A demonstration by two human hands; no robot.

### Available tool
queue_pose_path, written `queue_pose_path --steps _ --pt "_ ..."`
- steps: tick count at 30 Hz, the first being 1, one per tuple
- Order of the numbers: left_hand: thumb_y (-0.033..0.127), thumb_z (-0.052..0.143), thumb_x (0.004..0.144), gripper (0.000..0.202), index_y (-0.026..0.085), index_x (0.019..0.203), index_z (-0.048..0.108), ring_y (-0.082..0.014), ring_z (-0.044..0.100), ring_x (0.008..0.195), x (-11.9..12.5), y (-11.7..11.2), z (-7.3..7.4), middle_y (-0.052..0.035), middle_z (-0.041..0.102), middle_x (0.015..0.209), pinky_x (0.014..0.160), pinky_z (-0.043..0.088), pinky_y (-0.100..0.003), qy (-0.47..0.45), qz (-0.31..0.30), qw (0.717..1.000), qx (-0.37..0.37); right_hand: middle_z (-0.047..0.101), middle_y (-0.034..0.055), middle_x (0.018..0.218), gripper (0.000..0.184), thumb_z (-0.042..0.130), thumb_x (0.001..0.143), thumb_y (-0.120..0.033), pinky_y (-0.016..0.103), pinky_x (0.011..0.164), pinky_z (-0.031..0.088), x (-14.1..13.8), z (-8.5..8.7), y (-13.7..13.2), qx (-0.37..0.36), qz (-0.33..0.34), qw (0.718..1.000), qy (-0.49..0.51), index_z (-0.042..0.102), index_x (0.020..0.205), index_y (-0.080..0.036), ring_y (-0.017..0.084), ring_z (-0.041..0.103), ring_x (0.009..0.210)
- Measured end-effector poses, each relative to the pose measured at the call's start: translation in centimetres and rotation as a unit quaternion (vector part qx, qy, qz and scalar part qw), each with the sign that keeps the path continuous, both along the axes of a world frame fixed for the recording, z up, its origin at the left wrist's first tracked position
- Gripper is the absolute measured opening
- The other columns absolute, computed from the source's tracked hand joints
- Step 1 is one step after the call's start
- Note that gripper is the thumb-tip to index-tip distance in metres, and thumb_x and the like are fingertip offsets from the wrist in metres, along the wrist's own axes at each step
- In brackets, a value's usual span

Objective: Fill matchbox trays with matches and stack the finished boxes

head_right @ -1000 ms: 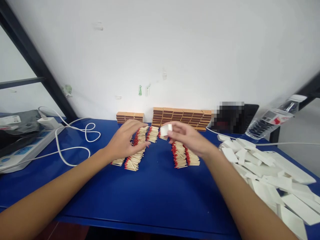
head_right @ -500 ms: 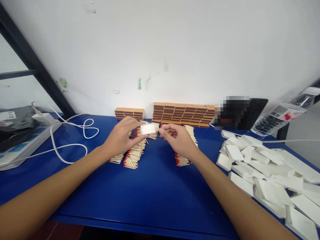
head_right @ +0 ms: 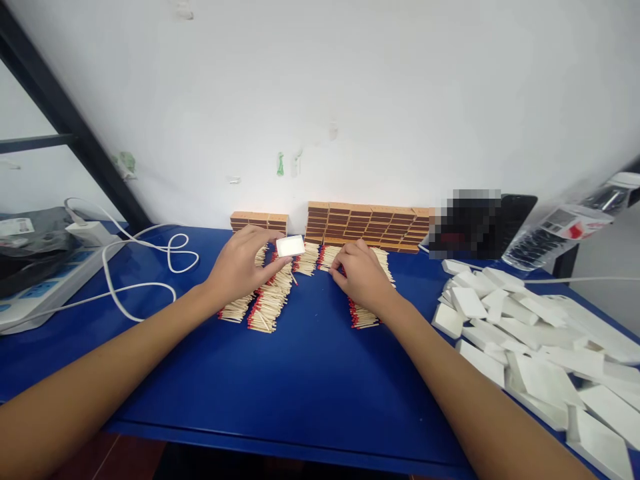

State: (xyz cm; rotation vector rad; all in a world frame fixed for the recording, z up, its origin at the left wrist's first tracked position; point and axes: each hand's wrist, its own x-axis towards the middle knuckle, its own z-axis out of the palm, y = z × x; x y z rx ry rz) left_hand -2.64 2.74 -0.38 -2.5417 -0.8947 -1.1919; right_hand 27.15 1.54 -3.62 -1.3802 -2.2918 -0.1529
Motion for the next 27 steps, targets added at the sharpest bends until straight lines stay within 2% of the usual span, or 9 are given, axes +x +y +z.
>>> queue_pose_path --steps 9,14,20,27 --pt "0.040 0.075 0.102 0.033 0.019 0.126 0.069 -0.0298 0.070 0.103 0.1 -0.1 -0.2 -0.0104 0.079 0.107 0.091 0.057 -0.047 0.044 -0.013 0.999 -0.002 0.069 0.0136 0.102 0.016 0.062 0.102 -0.029 0.047 0.092 0.045 0.2 0.6 -0.6 -0.015 0.021 0.999 -0.026 0.068 0.089 -0.022 0.032 0.054 0.103" --pt "0.041 0.073 0.103 0.032 0.019 0.126 0.070 -0.0301 0.070 0.104 0.2 -0.2 -0.1 -0.0108 0.079 0.107 0.093 0.057 -0.047 0.079 -0.037 0.996 -0.020 0.070 0.0137 0.103 0.016 0.061 0.102 -0.029 0.047 0.091 0.045 -0.1 1.5 -1.2 -0.034 0.026 0.999 -0.013 0.067 0.089 -0.023 0.033 0.055 0.103" --pt "0.043 0.075 0.101 0.033 0.017 0.122 0.071 -0.0314 0.071 0.105 0.3 -0.5 -0.5 -0.0113 0.079 0.105 0.091 0.057 -0.046 0.111 -0.034 0.993 -0.018 0.071 0.0130 0.104 0.015 0.057 0.104 -0.029 0.046 0.092 0.046 -0.3 2.8 -2.1 -0.016 0.040 0.999 0.020 0.065 0.092 -0.023 0.032 0.055 0.101" --pt "0.041 0.075 0.101 0.032 0.018 0.123 0.072 -0.0310 0.071 0.106 0.4 -0.7 -0.2 -0.0103 0.078 0.101 0.093 0.058 -0.047 0.104 -0.042 0.994 -0.010 0.069 0.0133 0.095 0.019 0.061 0.101 -0.029 0.045 0.085 0.045 -0.6 1.8 -2.4 -0.065 0.052 0.996 -0.042 0.069 0.086 -0.022 0.032 0.055 0.100"
